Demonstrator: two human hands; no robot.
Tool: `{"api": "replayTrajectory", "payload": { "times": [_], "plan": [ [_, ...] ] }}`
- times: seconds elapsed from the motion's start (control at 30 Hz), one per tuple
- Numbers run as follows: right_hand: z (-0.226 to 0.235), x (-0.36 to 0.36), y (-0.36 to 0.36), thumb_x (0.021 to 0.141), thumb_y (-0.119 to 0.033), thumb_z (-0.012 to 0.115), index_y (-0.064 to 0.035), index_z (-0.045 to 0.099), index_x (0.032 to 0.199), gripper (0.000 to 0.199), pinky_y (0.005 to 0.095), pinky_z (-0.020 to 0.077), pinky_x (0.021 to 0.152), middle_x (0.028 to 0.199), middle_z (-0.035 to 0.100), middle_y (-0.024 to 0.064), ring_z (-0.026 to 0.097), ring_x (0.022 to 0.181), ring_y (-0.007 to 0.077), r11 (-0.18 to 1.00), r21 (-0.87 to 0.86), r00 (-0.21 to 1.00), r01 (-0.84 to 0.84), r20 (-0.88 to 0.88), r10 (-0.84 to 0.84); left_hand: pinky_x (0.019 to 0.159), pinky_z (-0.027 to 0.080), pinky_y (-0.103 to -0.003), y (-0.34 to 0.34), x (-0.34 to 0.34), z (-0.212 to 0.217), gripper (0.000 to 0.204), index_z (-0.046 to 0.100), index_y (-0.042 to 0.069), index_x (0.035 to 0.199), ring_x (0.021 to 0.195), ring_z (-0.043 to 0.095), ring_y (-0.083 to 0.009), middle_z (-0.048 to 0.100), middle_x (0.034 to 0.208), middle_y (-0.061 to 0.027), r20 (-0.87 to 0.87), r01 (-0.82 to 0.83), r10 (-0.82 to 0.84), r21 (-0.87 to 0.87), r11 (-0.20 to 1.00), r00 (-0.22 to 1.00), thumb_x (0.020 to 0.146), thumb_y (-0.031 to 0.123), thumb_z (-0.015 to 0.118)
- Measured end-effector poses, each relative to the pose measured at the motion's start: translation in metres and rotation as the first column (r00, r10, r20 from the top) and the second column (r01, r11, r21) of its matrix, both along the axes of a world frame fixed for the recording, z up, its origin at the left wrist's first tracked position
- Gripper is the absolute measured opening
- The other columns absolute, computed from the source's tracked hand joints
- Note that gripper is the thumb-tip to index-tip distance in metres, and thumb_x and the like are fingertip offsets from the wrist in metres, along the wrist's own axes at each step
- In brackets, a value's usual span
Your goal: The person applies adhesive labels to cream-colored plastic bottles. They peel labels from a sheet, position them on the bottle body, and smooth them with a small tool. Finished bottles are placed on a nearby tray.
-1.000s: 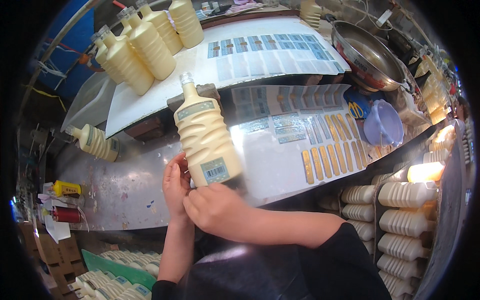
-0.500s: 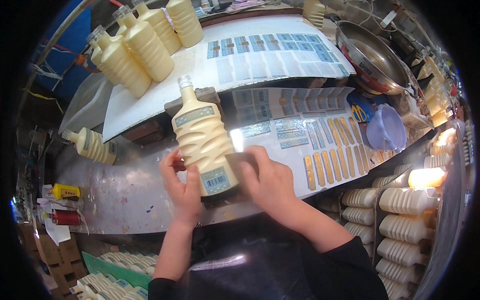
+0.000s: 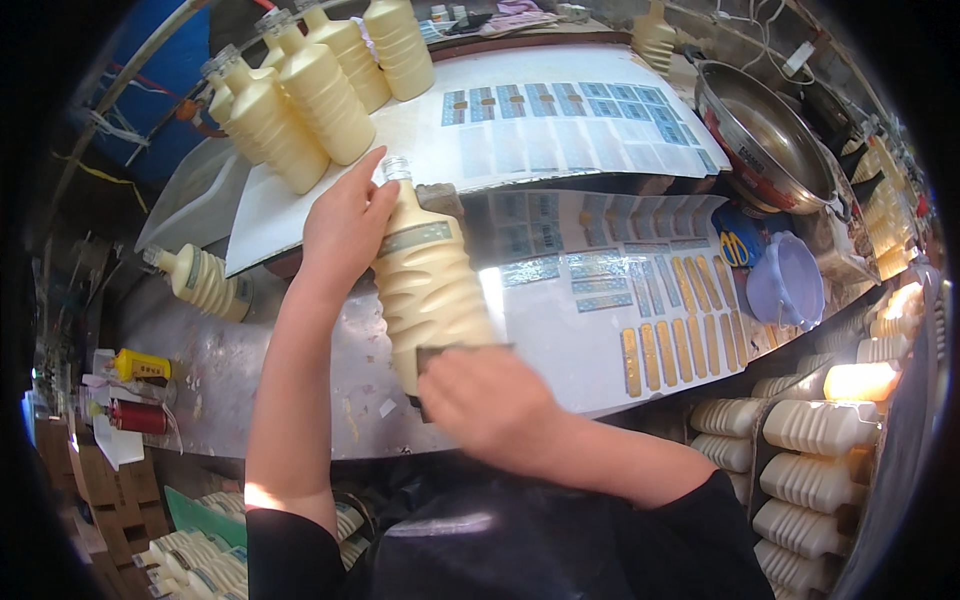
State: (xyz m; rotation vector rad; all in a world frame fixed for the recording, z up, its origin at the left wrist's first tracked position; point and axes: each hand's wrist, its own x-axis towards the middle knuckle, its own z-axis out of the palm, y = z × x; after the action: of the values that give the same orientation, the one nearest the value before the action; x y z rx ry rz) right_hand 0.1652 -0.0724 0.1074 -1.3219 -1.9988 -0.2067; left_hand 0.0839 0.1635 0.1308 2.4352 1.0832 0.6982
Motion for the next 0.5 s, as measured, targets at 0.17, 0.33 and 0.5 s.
{"api": "replayTrajectory", "payload": {
  "times": [0.17, 0.33, 0.5],
  "plan": [
    [0.008, -0.029, -0.003, 0.074, -0.01, 0.067, -0.0018, 0.07, 0.103, 0.03, 0.0332, 0.0492, 0.074, 0.103, 0.067, 0.0102, 0.067, 0.096, 0.0228, 0.987, -0.16, 0.977, -0.014, 0.206, 0.047, 0.091, 0.053, -0.046, 0.019, 0.014, -0.009, 0.04, 0.07, 0.008, 0.122, 0.099, 0.068, -0.0397, 0.073, 0.102, -0.019, -0.059, -0.046, 0.051, 0.088, 0.995, 0.997, 0.091, 0.033, 0.066],
    [-0.015, -0.019, -0.017, 0.075, -0.007, 0.069, -0.0041, 0.072, 0.11, 0.035, 0.0363, 0.053, 0.075, 0.102, 0.069, 0.0107, 0.069, 0.09, 0.0272, 0.968, -0.091, 0.972, -0.233, -0.047, 0.23, 0.089, 0.053, -0.041, 0.013, -0.016, 0.013, 0.031, 0.069, 0.006, 0.107, 0.095, 0.067, -0.0334, 0.071, 0.1, -0.0168, 0.174, -0.079, 0.101, -0.132, 0.988, 0.979, 0.089, 0.031, 0.071],
    [-0.053, 0.01, -0.022, 0.098, -0.015, 0.065, 0.0013, 0.065, 0.121, 0.028, 0.0338, 0.0528, 0.087, 0.104, 0.071, 0.0107, 0.067, 0.096, 0.0202, 0.899, -0.399, 0.602, 0.184, -0.677, -0.423, 0.081, 0.052, -0.031, -0.027, -0.092, 0.028, 0.021, 0.065, 0.002, 0.098, 0.09, 0.065, -0.0151, 0.069, 0.094, -0.0063, 0.544, 0.149, 0.215, -0.548, 0.823, 0.811, 0.095, 0.022, 0.07]
  ]
}}
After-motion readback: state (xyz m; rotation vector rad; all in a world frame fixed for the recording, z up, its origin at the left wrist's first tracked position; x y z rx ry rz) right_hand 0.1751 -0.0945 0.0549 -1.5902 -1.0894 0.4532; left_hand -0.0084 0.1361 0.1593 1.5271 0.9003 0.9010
